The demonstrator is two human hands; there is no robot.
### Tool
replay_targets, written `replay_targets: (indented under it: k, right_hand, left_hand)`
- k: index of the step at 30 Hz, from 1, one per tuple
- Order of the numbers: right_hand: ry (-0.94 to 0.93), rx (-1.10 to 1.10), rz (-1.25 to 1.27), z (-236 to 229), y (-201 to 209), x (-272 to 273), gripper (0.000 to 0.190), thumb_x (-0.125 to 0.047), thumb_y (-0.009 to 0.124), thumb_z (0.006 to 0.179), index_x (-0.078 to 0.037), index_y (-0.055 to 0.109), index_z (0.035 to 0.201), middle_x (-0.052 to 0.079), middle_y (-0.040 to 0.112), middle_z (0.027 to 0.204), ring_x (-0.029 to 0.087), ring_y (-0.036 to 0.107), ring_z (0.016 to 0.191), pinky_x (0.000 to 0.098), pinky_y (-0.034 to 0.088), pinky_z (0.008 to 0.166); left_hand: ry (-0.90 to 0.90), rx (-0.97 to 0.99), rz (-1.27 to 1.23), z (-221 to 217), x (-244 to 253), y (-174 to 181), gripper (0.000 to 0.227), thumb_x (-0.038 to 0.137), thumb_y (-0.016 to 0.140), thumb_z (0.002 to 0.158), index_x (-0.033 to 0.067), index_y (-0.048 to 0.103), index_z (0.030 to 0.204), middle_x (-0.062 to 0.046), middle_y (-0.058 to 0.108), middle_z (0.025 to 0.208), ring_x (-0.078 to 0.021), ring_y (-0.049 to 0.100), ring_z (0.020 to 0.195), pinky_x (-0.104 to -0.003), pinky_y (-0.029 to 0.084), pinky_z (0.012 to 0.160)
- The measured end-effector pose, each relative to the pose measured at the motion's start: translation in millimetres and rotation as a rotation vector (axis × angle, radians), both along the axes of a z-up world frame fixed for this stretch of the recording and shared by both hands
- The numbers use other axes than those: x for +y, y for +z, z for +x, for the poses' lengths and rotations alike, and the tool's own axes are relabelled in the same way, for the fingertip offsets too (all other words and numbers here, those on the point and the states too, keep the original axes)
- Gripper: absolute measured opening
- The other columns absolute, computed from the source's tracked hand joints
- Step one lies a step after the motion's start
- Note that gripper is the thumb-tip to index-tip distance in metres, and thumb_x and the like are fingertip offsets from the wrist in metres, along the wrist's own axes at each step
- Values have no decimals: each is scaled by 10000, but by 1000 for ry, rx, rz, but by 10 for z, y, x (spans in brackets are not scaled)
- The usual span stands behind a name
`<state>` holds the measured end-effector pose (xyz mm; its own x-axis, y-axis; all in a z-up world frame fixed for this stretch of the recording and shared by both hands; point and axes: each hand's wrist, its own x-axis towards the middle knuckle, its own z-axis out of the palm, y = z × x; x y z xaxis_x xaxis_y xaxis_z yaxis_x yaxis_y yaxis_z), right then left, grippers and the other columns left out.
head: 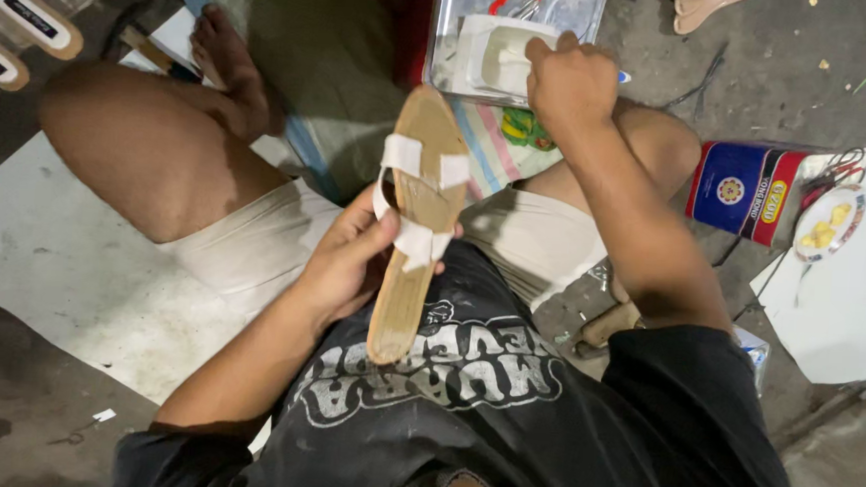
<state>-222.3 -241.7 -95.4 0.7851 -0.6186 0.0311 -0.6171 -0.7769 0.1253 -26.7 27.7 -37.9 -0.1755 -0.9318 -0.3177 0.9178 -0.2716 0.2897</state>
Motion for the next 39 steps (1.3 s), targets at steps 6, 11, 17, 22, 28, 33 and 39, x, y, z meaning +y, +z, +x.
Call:
replay_targets:
  k: [6,11,17,22,28,33,39]
  right_hand:
    - [-16,-124,152,-305,604,199,127,-253,699,1004,-131,724,979,96,695,910,338,690,817,464,525,699]
    - [-125,-283,356,-404,1078,479,113,-185,748,973,-135,774,1071,96,740,1024,311,702,935,400,544,791]
    - [-177,-973,892,-108,1030,1113,116,-5,720,1019,-9,685,1130,104,691,1056,155,652,914,270,520,819]
    - [-39,-975,724,124,1072,1227,135,55,704,1007,25,669,1133,137,698,1074,167,670,883,249,537,778]
    - [25,-1010,790,189,1114,1141,123,69,689,998,31,662,1111,153,686,1072,176,685,921,236,546,735]
    - [47,-1004,837,99,1084,1166,128,61,700,972,29,656,1088,160,688,1053,175,662,863,237,518,708]
    - [69,-1015,823,61,1035,1209,154,42,717,966,17,648,1101,156,688,1059,188,651,868,254,505,720]
  left_hand:
    - [115,-15,53,153,-86,-157,447,274,628,1046,33,532,1410,-187,647,1330,-304,674,1195,-501,607,952]
    - [175,63,-18,170,-176,-70,349,240,605,1085,21,585,1355,-176,664,1312,-296,683,1157,-521,604,976]
    - [149,49,-24,75,-230,108,319,223,602,1088,-4,606,1313,-173,680,1256,-292,700,1137,-505,608,978]
    - [112,-78,10,21,-213,200,317,203,641,1044,3,629,1290,-138,684,1166,-234,701,1019,-461,643,890]
    - [148,-104,-32,-8,-192,255,243,190,643,1080,-32,647,1179,-141,683,1135,-212,700,978,-443,653,887]
    - [178,-77,-20,-24,-184,304,259,190,646,1061,-24,641,1206,-130,681,1130,-200,695,987,-440,653,888]
    - [233,-41,24,-52,-202,395,282,200,623,1053,-19,626,1230,-123,686,1127,-197,701,991,-450,639,907]
